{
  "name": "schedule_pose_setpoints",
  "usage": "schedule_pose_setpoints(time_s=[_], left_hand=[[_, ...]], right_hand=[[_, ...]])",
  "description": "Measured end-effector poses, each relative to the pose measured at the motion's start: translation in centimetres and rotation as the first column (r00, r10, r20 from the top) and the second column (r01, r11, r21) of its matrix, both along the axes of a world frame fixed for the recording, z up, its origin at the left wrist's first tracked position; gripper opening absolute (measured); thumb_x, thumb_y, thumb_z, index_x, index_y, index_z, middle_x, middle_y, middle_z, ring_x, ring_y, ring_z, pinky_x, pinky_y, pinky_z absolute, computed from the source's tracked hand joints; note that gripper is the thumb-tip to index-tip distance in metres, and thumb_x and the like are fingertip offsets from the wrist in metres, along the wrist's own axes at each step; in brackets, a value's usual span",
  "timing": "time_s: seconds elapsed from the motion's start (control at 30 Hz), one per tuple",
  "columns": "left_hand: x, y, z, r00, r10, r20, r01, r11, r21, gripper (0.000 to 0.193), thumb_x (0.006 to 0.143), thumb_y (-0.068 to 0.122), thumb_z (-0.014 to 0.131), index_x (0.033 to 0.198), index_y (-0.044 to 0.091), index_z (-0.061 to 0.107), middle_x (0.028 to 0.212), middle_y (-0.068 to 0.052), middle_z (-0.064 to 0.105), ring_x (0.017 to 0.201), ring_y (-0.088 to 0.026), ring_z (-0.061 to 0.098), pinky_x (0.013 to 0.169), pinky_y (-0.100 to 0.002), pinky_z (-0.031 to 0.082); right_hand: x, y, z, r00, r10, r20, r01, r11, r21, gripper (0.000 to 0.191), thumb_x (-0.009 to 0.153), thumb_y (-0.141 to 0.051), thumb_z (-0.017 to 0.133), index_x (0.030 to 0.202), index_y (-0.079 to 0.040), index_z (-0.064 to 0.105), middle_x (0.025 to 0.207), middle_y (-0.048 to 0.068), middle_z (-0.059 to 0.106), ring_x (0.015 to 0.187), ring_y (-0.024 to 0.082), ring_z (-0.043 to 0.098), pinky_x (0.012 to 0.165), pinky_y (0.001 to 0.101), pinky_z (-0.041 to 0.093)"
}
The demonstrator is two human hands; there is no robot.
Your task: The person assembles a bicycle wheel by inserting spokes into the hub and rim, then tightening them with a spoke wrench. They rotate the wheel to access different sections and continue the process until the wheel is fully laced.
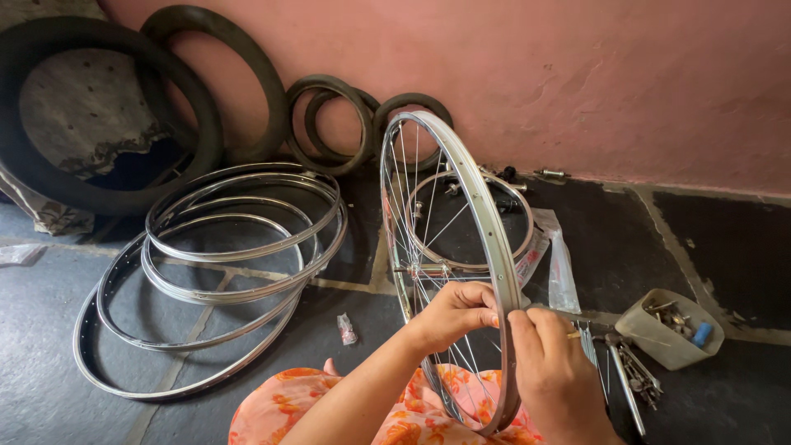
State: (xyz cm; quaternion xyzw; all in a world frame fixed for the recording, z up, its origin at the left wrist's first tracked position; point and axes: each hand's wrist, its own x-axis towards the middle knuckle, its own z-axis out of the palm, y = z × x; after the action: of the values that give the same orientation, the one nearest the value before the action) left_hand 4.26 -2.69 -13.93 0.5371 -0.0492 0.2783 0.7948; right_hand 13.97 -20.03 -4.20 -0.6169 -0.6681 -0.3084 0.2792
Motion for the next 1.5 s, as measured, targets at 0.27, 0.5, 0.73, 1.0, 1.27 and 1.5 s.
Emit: schedule_pose_setpoints(time_s=[0.27, 0.5, 0.73, 1.0, 1.27, 1.5], left_hand=[[0.2, -0.2, -0.2, 1.000, 0.010, -0.005, -0.010, 0.999, 0.033, 0.007, 0.097, 0.004, 0.073, 0.102, 0.000, 0.073, 0.109, -0.005, 0.071, 0.103, -0.014, 0.068, 0.098, -0.031, 0.055], [0.3, -0.1, 0.0, 0.999, 0.022, 0.027, -0.022, 1.000, -0.007, 0.008, 0.096, 0.003, 0.074, 0.103, -0.001, 0.073, 0.111, -0.005, 0.070, 0.105, -0.015, 0.068, 0.099, -0.031, 0.055], [0.1, -0.4, -0.2, 0.999, 0.039, 0.038, -0.038, 0.999, -0.013, 0.008, 0.095, 0.003, 0.075, 0.101, -0.001, 0.073, 0.112, -0.005, 0.069, 0.105, -0.015, 0.067, 0.099, -0.031, 0.054], [0.0, -0.4, -0.4, 0.998, 0.060, 0.028, -0.060, 0.998, 0.013, 0.007, 0.096, 0.003, 0.074, 0.101, -0.002, 0.073, 0.109, -0.006, 0.070, 0.103, -0.015, 0.068, 0.097, -0.031, 0.055], [0.2, -0.5, -0.1, 0.998, 0.058, 0.010, -0.058, 0.998, -0.025, 0.006, 0.095, 0.002, 0.074, 0.099, -0.002, 0.073, 0.108, -0.005, 0.070, 0.103, -0.015, 0.068, 0.096, -0.031, 0.056], [-0.2, -0.3, 0.0, 0.998, 0.067, 0.016, -0.067, 0.998, 0.006, 0.008, 0.095, 0.002, 0.075, 0.102, -0.002, 0.074, 0.108, -0.006, 0.071, 0.102, -0.015, 0.068, 0.097, -0.031, 0.055]], right_hand=[[-0.3, 0.0, 0.2, 0.995, -0.095, 0.039, 0.098, 0.993, -0.069, 0.033, 0.077, -0.003, 0.070, 0.109, -0.003, 0.065, 0.101, 0.009, 0.060, 0.096, 0.028, 0.067, 0.077, 0.0355, 0.056], [-1.2, 0.2, 1.0, 0.994, -0.107, 0.031, 0.108, 0.994, -0.036, 0.031, 0.079, -0.004, 0.068, 0.111, -0.004, 0.064, 0.101, 0.008, 0.059, 0.096, 0.027, 0.066, 0.078, 0.0347, 0.056], [-1.7, -0.2, 1.2, 0.985, -0.130, 0.111, 0.147, 0.976, -0.159, 0.023, 0.080, -0.009, 0.070, 0.102, -0.004, 0.062, 0.094, 0.009, 0.058, 0.093, 0.026, 0.066, 0.075, 0.0346, 0.056], [-0.1, 0.6, 0.7, 0.929, 0.132, -0.346, -0.111, 0.991, 0.079, 0.023, 0.079, -0.005, 0.077, 0.100, -0.005, 0.070, 0.094, 0.007, 0.064, 0.083, 0.025, 0.067, 0.071, 0.0360, 0.053], [-1.1, 0.6, -1.2, 0.933, 0.120, -0.339, -0.039, 0.971, 0.237, 0.017, 0.083, -0.002, 0.078, 0.099, -0.003, 0.071, 0.092, 0.008, 0.066, 0.082, 0.027, 0.068, 0.072, 0.0373, 0.054], [-1.3, 0.9, -1.4, 0.944, 0.119, -0.308, -0.043, 0.969, 0.243, 0.020, 0.085, -0.001, 0.077, 0.104, -0.003, 0.070, 0.095, 0.009, 0.065, 0.085, 0.028, 0.067, 0.074, 0.0385, 0.054]])
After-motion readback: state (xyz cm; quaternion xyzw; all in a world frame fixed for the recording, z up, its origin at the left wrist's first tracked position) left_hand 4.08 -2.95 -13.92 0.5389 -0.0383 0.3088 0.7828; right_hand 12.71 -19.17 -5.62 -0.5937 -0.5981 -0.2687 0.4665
